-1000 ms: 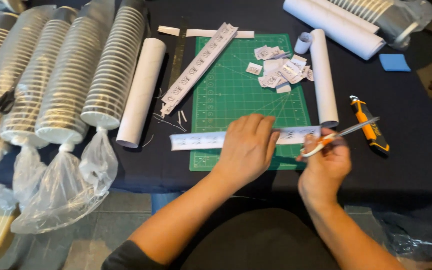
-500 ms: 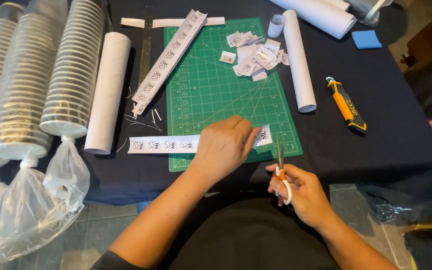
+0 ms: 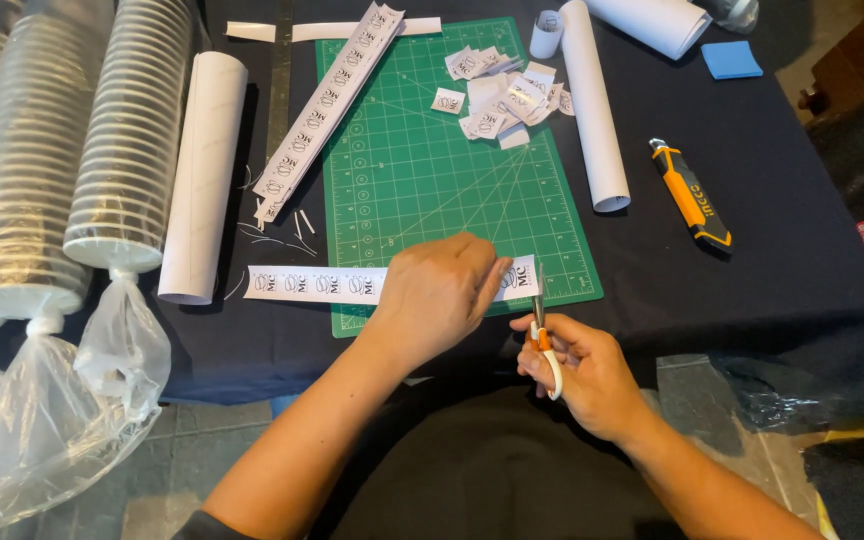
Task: Cutting a long strip of printed labels into individual pieces using scissors on a green cutting mat.
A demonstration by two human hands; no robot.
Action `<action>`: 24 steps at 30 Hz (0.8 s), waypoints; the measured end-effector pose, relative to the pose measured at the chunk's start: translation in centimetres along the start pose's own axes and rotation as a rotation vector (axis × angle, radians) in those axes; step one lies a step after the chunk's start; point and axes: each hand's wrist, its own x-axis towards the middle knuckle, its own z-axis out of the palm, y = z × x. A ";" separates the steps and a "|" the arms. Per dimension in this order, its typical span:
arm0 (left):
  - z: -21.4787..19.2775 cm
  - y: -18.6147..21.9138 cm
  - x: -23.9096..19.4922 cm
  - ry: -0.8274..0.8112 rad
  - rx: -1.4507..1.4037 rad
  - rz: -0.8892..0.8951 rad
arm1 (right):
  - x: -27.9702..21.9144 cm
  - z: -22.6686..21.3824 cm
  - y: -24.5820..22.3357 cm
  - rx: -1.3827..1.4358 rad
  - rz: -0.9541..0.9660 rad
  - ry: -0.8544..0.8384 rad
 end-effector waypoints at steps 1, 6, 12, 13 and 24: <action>0.0 0.1 0.0 0.000 -0.001 -0.001 | 0.0 -0.1 0.2 -0.001 0.001 0.000; 0.0 0.4 0.0 -0.009 0.002 0.012 | 0.0 -0.3 0.4 0.006 -0.012 0.016; 0.0 0.4 0.0 -0.010 -0.018 0.003 | 0.1 0.0 -0.1 0.016 -0.021 0.013; 0.0 0.4 0.1 -0.010 -0.018 0.004 | 0.1 0.0 0.0 0.016 -0.022 0.013; -0.3 0.2 0.3 -0.085 -0.140 -0.076 | -0.2 0.4 -0.1 -0.008 -0.018 0.057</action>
